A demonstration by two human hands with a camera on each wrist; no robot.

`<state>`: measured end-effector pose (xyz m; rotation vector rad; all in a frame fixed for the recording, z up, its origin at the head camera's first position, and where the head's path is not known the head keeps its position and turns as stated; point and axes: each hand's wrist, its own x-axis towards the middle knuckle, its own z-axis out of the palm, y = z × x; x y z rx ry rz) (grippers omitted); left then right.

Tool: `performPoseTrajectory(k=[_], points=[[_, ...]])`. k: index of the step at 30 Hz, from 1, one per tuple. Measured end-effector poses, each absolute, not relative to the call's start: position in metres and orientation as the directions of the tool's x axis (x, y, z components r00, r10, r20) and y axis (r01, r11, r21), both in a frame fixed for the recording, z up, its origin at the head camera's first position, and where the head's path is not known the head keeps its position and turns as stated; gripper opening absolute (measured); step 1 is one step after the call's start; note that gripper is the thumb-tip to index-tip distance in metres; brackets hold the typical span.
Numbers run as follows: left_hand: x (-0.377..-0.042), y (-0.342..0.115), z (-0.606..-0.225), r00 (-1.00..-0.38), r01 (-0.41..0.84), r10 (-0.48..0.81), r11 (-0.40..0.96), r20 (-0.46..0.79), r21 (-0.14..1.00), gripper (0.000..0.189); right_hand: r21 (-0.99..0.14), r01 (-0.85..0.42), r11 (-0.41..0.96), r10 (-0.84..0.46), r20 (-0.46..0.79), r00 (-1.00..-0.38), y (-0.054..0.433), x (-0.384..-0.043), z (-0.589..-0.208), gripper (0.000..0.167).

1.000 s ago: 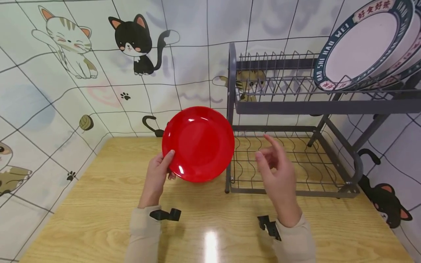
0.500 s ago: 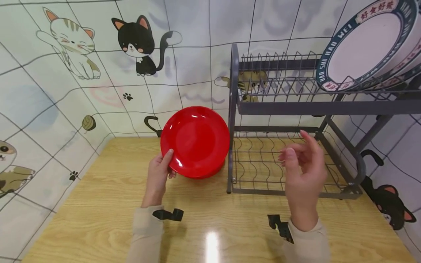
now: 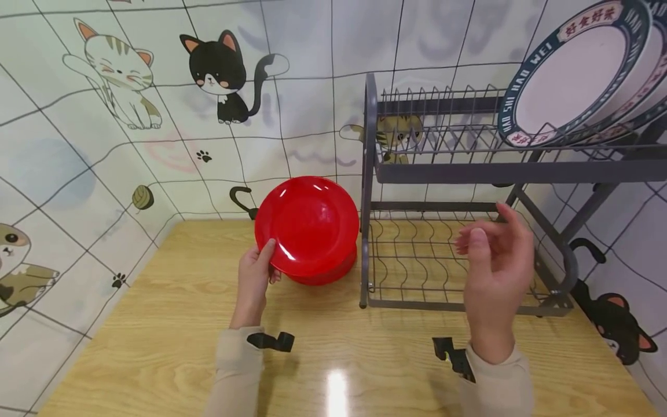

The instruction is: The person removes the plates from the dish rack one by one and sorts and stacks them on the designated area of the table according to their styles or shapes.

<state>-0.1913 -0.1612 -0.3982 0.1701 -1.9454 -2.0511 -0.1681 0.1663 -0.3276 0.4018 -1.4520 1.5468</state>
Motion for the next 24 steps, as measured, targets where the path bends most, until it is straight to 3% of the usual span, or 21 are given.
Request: performPoseTrajectory(k=[5,14,17,24], points=[[-0.198,-0.162,-0.414,-0.942,0.106,-0.322,-0.031,0.091,0.994,0.034,-0.604,-0.778,0.171,0.411,0.762,-0.501,0.173,-0.173,-0.315,0.040],[-0.210,-0.160,-0.430,-0.933,0.050,-0.359,-0.073,0.021,0.996,0.037,-0.628,-0.640,0.443,0.371,0.778,-0.507,0.198,-0.188,-0.280,0.047],[-0.210,-0.160,-0.431,-0.932,0.035,-0.362,-0.084,0.003,0.996,0.037,-0.639,-0.551,0.536,0.376,0.766,-0.522,0.215,-0.198,-0.270,0.051],[-0.211,-0.160,-0.438,-0.930,-0.012,-0.364,-0.094,-0.045,0.995,0.036,-0.641,-0.255,0.724,0.485,0.736,-0.472,0.243,-0.213,-0.252,0.028]])
